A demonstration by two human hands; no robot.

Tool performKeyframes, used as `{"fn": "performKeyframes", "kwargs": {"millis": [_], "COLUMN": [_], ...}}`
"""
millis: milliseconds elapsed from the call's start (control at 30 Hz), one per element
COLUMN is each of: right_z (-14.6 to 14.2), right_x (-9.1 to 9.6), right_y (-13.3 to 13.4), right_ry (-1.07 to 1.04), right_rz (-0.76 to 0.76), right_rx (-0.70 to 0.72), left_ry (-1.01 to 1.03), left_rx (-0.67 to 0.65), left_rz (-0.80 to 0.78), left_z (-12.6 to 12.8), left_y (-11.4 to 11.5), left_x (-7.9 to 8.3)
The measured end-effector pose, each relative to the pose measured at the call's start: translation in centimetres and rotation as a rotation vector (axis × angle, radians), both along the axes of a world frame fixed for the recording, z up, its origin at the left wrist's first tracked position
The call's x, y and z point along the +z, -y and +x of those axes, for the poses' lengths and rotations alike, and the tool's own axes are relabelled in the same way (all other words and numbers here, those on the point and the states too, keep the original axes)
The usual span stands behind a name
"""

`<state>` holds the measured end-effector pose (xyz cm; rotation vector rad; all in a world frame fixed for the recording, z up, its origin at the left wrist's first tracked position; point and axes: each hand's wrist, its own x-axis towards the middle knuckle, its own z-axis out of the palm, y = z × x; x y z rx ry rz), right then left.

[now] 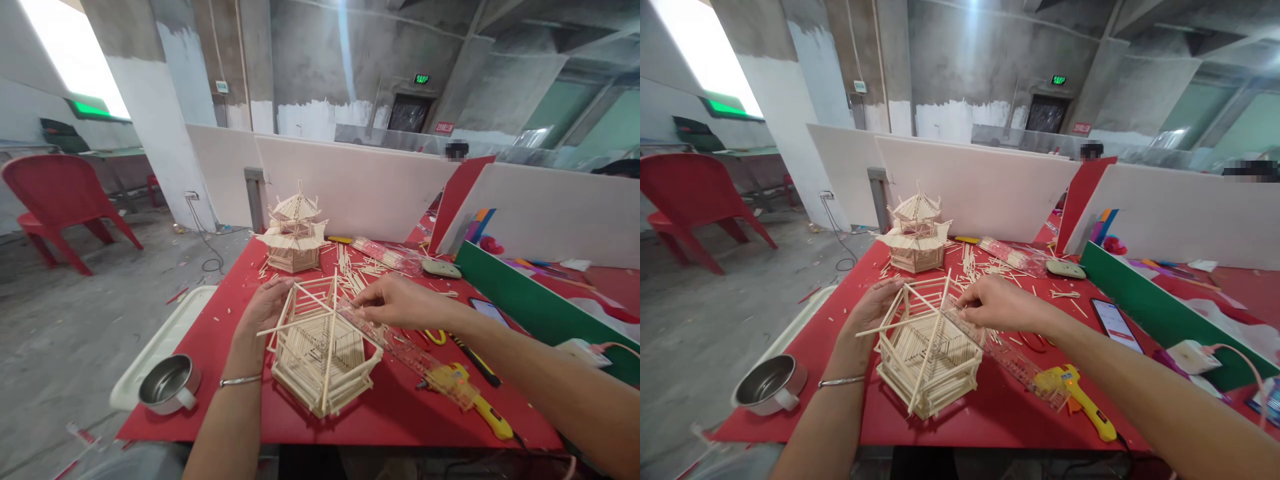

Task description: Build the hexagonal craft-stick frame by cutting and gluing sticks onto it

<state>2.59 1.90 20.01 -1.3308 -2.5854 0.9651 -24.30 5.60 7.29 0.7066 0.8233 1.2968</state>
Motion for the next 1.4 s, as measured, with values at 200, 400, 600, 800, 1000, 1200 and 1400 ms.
{"fn": "performKeyframes", "kwargs": {"millis": [200,400,600,800,1000,1200,1400], "right_z": [0.16,0.19,0.11,0.02,0.04,0.14,0.20], "right_x": [-0.21,-0.31,-0.34,-0.30,-0.30,-0.61,-0.72], "right_y": [0.06,0.27,0.19,0.04,0.04,-0.08,-0.15], "right_ry": [-0.012,-0.030,-0.015,-0.009,-0.007,-0.006,-0.008], "right_rz": [0.022,0.003,-0.004,0.007,0.010,0.016,0.015], "right_rx": [0.019,-0.001,-0.023,0.007,0.001,-0.027,-0.026], "left_ry": [-0.009,-0.018,-0.016,-0.022,-0.033,-0.035,-0.037], "left_rx": [-0.003,-0.022,-0.042,-0.031,-0.006,0.007,0.001], "left_rz": [0.003,0.018,0.020,0.012,0.002,-0.008,-0.005], "left_z": [-0.01,-0.18,-0.22,-0.06,-0.07,0.07,0.00], "left_y": [-0.11,-0.26,-0.25,-0.10,-0.08,0.12,-0.08], "left_x": [-0.08,-0.28,-0.23,0.00,-0.02,0.33,0.08]}}
